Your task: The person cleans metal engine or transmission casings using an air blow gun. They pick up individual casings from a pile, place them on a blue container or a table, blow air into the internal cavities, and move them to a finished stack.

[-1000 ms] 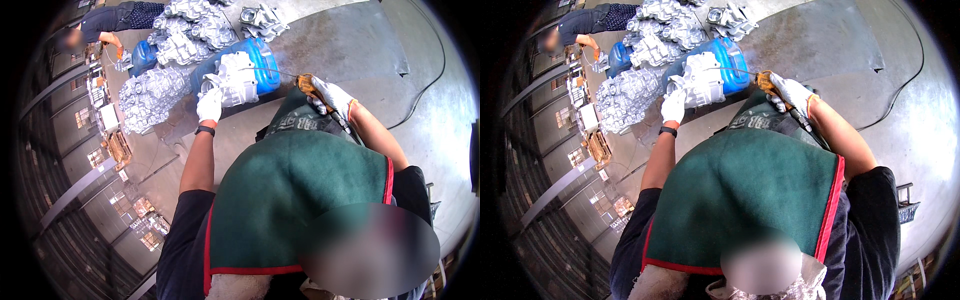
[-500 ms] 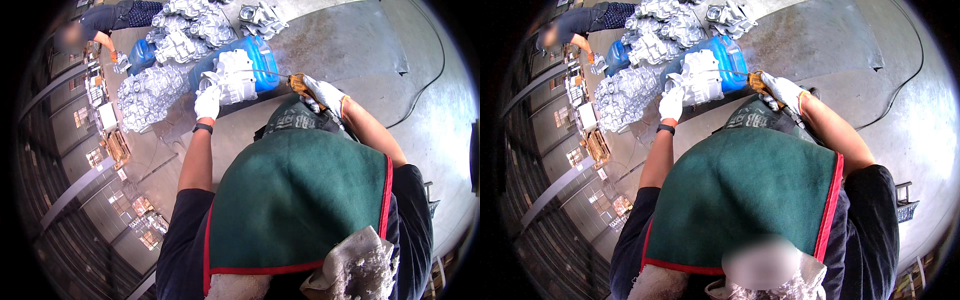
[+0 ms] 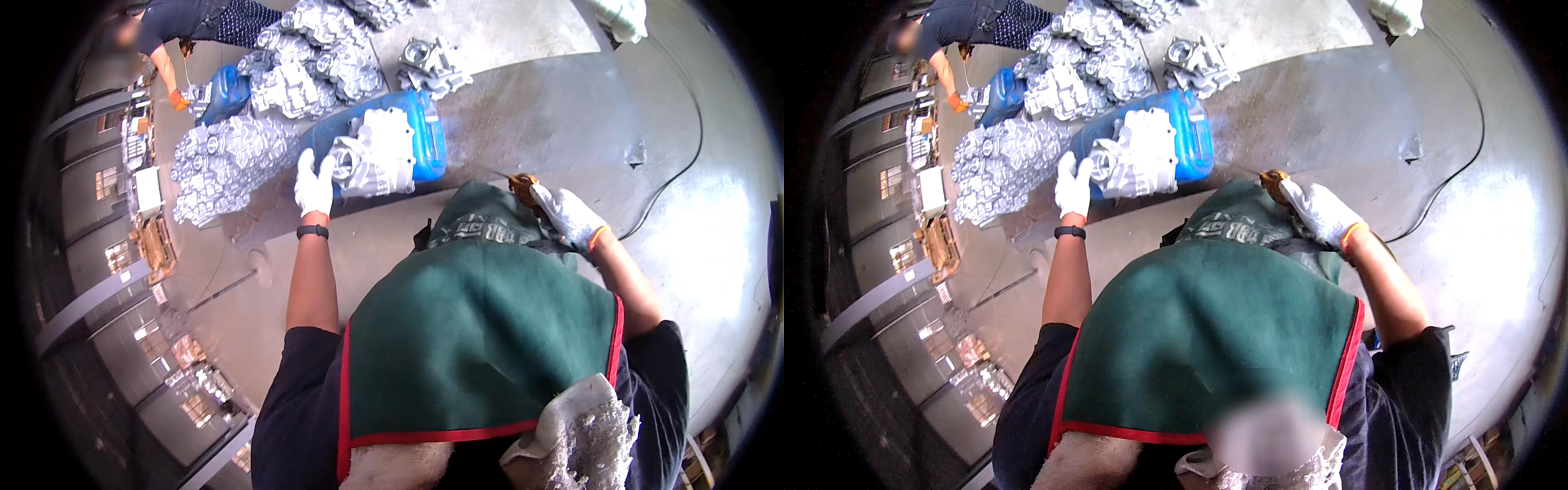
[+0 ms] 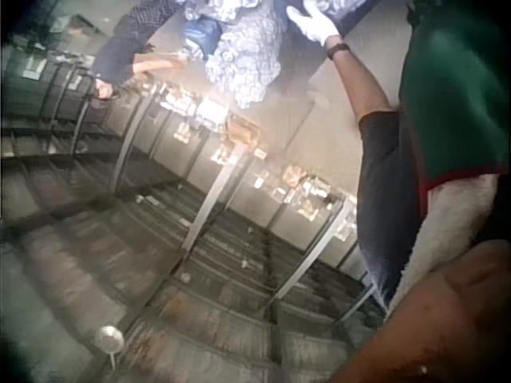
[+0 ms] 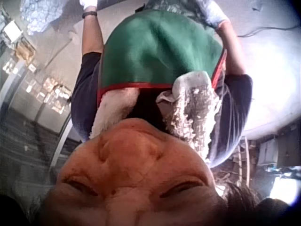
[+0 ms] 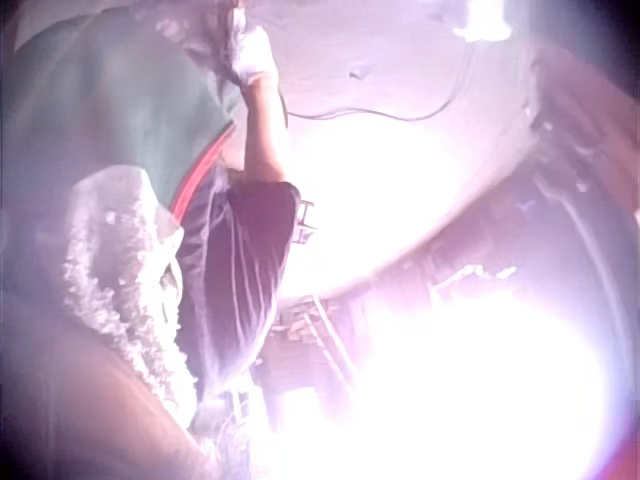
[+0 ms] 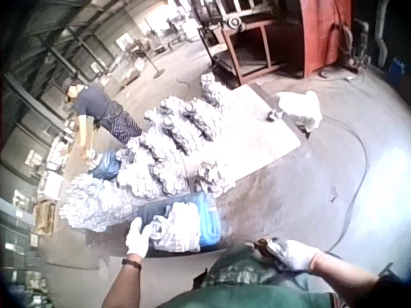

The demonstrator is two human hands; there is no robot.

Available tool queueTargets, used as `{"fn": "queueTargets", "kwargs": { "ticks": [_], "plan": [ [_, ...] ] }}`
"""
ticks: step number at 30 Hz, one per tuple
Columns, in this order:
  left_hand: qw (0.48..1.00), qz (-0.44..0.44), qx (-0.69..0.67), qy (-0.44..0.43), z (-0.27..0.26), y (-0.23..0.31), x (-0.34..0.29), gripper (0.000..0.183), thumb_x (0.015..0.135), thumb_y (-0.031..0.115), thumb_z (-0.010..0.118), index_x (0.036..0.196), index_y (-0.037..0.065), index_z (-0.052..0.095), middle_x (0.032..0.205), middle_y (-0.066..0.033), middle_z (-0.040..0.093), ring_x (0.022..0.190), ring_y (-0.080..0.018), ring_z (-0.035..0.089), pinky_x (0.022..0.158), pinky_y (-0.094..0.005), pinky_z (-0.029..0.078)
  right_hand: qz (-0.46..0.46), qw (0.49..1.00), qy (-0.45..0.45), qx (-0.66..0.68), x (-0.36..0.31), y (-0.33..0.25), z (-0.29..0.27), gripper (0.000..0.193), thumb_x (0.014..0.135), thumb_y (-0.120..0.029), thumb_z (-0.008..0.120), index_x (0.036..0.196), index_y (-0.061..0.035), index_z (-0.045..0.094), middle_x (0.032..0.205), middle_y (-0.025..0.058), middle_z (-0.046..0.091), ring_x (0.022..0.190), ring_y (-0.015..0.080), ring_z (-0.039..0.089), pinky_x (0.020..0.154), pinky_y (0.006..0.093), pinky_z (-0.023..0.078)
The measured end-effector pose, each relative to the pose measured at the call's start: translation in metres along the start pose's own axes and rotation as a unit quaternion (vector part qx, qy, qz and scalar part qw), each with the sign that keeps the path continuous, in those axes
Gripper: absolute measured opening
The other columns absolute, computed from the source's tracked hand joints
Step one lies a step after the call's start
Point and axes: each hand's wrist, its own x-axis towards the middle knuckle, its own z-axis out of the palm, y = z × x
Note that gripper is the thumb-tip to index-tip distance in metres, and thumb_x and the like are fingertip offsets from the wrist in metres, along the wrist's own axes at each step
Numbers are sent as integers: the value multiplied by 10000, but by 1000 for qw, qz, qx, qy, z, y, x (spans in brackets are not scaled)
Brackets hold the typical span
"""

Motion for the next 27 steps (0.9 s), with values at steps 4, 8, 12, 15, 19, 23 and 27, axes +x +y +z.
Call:
{"fn": "queueTargets", "kwargs": {
  "ticks": [4, 8, 12, 15, 19, 23, 27],
  "plan": [
    [984, -79, -28, -154, 16, -7, 22, 680, 746, 400, 694, 1266, 20, 476, 1180, -190, 576, 1093, -293, 555, 901, -364, 434, 75, 971, 68, 214, 7, -42, 2, 573, 913, -550, 390, 846, -5, 553, 649, 30, 514, 552, 123, 432, 518, 293, 376],
    [943, -119, -265, -161, 39, -23, 28, 360, 816, 174, 634, 1111, -25, 581, 991, -81, 630, 884, -172, 590, 778, -287, 470, 47, 890, 111, 440, 18, -56, -5, 611, 877, -577, 474, 1097, -13, 558, 923, 82, 598, 725, 150, 553, 615, 283, 475],
    [921, -147, -331, -143, 51, -29, 28, 217, 748, 27, 615, 959, -7, 651, 861, -42, 652, 760, -119, 585, 675, -258, 470, 50, 838, 84, 537, 30, -56, -1, 565, 863, -575, 505, 1094, -60, 535, 891, 46, 551, 742, 158, 541, 668, 341, 481],
    [923, -133, -345, -109, 41, -13, 31, 214, 708, -6, 590, 909, -16, 662, 812, -41, 654, 727, -120, 589, 650, -260, 467, 63, 833, 240, 495, 43, -38, -15, 542, 831, -620, 518, 842, -79, 533, 670, 16, 487, 569, 151, 477, 587, 330, 451],
    [992, -83, -89, -18, 21, 5, 30, 229, 694, 27, 614, 915, 16, 670, 800, -90, 686, 729, -188, 647, 662, -309, 502, 12, 833, 320, 451, 33, -50, -59, 543, 825, -640, 508, 794, -98, 485, 603, -14, 414, 506, 128, 411, 552, 327, 433],
    [998, -1, 8, 70, 50, 34, 9, 249, 741, 157, 626, 941, 9, 628, 976, -135, 652, 990, -271, 588, 846, -381, 432, -21, 872, 190, 452, 31, -98, -57, 564, 878, -574, 479, 1134, -73, 528, 914, 42, 539, 809, 166, 531, 714, 339, 468],
    [977, 100, 179, 61, 108, 90, -5, 456, 793, 364, 596, 1020, -31, 578, 1222, -177, 537, 1297, -329, 323, 1109, -506, 82, 48, 910, 125, 392, 49, -85, -52, 615, 823, -602, 544, 1024, -20, 538, 799, 86, 565, 664, 226, 572, 649, 376, 498]
  ]
}}
